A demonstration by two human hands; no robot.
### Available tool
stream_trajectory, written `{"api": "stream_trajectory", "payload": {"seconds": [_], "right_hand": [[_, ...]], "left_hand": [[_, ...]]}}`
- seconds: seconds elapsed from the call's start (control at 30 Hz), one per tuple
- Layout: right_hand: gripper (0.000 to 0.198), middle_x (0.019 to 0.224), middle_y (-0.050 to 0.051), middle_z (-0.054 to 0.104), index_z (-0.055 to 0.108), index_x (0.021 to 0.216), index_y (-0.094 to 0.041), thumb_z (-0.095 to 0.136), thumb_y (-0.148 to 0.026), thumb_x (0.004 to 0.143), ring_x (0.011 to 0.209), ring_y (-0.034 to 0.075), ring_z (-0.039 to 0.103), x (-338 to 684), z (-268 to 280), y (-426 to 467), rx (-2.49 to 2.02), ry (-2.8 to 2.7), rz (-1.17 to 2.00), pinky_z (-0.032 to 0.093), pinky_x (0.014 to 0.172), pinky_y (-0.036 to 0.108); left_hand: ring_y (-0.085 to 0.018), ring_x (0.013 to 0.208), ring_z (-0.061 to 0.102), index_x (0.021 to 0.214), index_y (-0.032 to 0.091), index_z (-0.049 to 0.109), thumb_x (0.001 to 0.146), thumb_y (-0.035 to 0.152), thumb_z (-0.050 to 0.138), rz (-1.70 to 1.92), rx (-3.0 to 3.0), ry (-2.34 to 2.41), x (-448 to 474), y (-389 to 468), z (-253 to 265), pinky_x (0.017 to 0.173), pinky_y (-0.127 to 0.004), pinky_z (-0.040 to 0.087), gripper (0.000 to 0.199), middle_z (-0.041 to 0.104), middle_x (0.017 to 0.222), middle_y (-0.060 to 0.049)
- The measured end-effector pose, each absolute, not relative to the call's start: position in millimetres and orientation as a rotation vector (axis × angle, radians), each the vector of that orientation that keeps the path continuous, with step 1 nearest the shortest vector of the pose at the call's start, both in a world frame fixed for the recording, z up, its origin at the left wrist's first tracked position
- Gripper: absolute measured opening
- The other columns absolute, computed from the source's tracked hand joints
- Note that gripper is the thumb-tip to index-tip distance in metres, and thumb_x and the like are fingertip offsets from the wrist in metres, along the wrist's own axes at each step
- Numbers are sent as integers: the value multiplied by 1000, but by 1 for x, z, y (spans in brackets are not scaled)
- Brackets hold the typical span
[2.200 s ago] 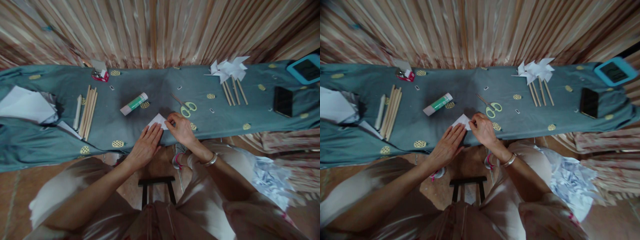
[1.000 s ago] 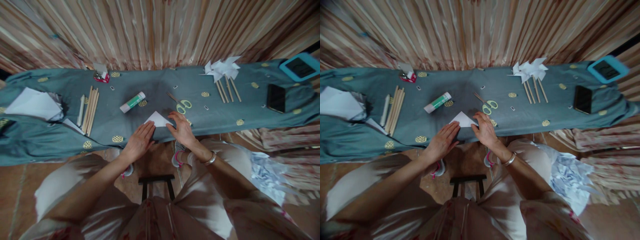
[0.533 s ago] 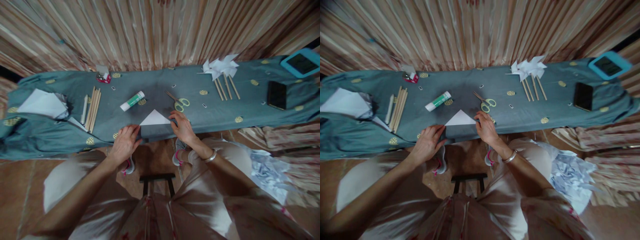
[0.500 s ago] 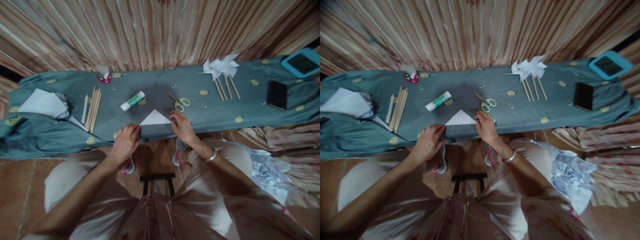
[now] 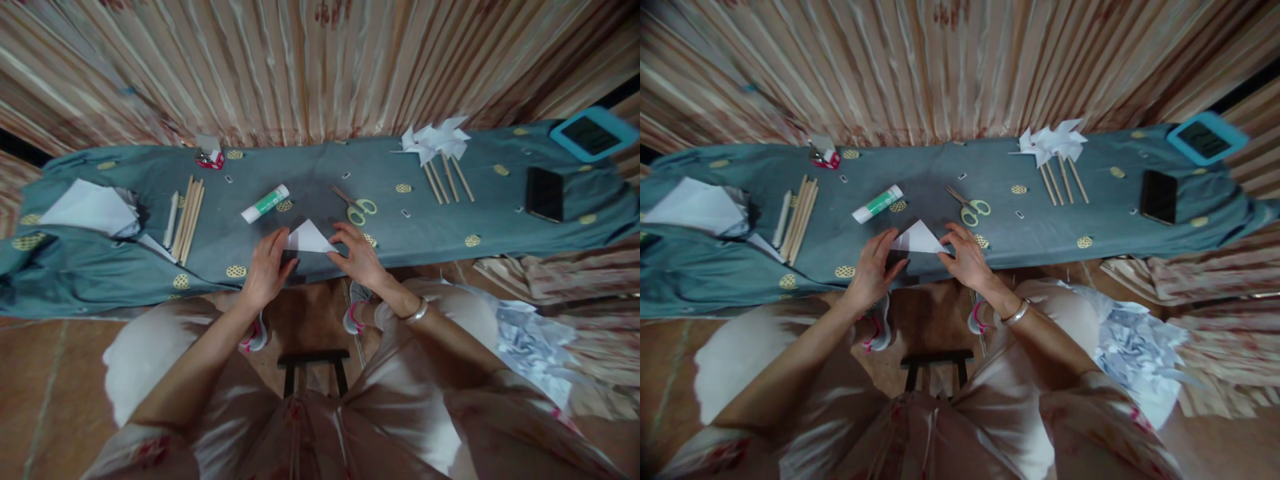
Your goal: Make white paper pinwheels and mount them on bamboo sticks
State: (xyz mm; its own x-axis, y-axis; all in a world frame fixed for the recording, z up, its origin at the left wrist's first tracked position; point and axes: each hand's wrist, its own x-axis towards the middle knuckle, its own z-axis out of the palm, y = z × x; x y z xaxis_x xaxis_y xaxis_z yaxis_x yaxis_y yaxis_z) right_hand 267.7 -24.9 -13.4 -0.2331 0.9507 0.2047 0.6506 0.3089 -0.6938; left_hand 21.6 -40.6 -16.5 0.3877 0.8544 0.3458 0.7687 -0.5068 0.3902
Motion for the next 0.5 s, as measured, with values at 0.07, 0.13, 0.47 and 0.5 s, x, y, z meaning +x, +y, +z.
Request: {"api": "stream_trajectory", "payload": {"seconds": [0.07,0.13,0.47,0.5], "right_hand": [[11,137,13,61,65,90,-23,68,-21,79,129,29,57,265,-12,-25,-1403,-1969,681,41,111,52],[10,137,13,61,64,87,-23,68,-20,78,130,28,58,264,-11,-26,-1389,-1965,717,42,111,50],[8,88,1,74,70,87,-21,66,-25,82,77,16,65,260,-1,-26,-1335,-1872,943,49,72,27],[9,84,1,73,72,88,-21,66,-26,82,74,15,64,261,-2,-25,-1339,-1848,964,49,70,27]], "left_hand": [[-32,135,50,151,16,31,98,31,52,776,2491,1427,29,-35,-18,108,-51,46,60,51,146,-20],[-32,135,51,153,18,28,96,27,53,768,2503,1416,36,-30,-18,107,-51,46,63,51,148,-19],[-28,122,57,152,14,34,94,12,45,873,2583,1336,60,-22,-6,99,-41,45,59,58,141,-18],[-27,119,58,150,14,37,94,12,45,895,2601,1320,62,-22,-4,98,-40,45,56,59,138,-17]]}}
